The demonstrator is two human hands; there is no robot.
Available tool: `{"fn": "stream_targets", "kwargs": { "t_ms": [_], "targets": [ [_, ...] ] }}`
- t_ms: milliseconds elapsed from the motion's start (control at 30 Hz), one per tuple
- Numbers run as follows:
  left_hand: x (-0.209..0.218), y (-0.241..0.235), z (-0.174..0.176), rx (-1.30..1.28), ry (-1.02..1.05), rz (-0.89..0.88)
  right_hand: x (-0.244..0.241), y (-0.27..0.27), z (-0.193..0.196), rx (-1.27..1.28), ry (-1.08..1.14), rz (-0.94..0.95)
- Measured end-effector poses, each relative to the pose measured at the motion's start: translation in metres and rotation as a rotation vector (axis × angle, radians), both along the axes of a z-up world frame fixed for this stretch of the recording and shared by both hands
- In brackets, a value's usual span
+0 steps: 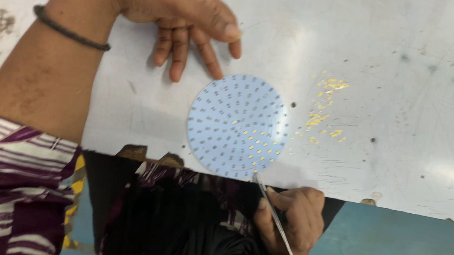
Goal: The person uses tweezers to pick up small yellow LED components from a pile on the table and places them one by one into empty slots on a circular LED board. The person continues this process throughout the clip, filling more slots on the board.
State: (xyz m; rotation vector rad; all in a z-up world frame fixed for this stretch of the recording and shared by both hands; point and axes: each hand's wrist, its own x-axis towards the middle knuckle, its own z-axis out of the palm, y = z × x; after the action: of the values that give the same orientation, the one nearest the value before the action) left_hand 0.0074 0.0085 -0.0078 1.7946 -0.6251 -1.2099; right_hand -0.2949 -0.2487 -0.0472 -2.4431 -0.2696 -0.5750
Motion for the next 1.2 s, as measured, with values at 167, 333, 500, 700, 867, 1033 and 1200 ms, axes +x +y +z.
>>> {"fn": "stream_targets", "kwargs": {
  "t_ms": [167,333,500,700,867,1033,1200],
  "targets": [
    [0.007,-0.005,0.002,0.050,0.113,-0.065,0.005,-0.016,0.003,0.047,0.022,-0.034],
    [0.007,-0.003,-0.004,0.080,0.083,-0.067,0.021,-0.058,0.003,0.124,0.151,-0.397],
    [0.011,-0.001,-0.009,0.081,0.111,-0.082,0.026,-0.062,-0.002,0.143,0.087,-0.262],
    [0.013,0.000,-0.011,0.085,0.151,-0.072,0.034,-0.059,0.001,0.038,0.068,-0.249],
    [0.010,-0.001,-0.010,0.073,0.115,-0.061,0.034,-0.060,0.000,0.025,0.065,-0.230],
    [0.008,-0.001,-0.004,0.047,0.069,-0.061,0.026,-0.060,-0.002,0.126,0.015,-0.077],
    [0.003,-0.001,-0.001,0.028,0.057,-0.006,0.017,-0.044,-0.007,0.102,0.014,0.151]
  ]
}}
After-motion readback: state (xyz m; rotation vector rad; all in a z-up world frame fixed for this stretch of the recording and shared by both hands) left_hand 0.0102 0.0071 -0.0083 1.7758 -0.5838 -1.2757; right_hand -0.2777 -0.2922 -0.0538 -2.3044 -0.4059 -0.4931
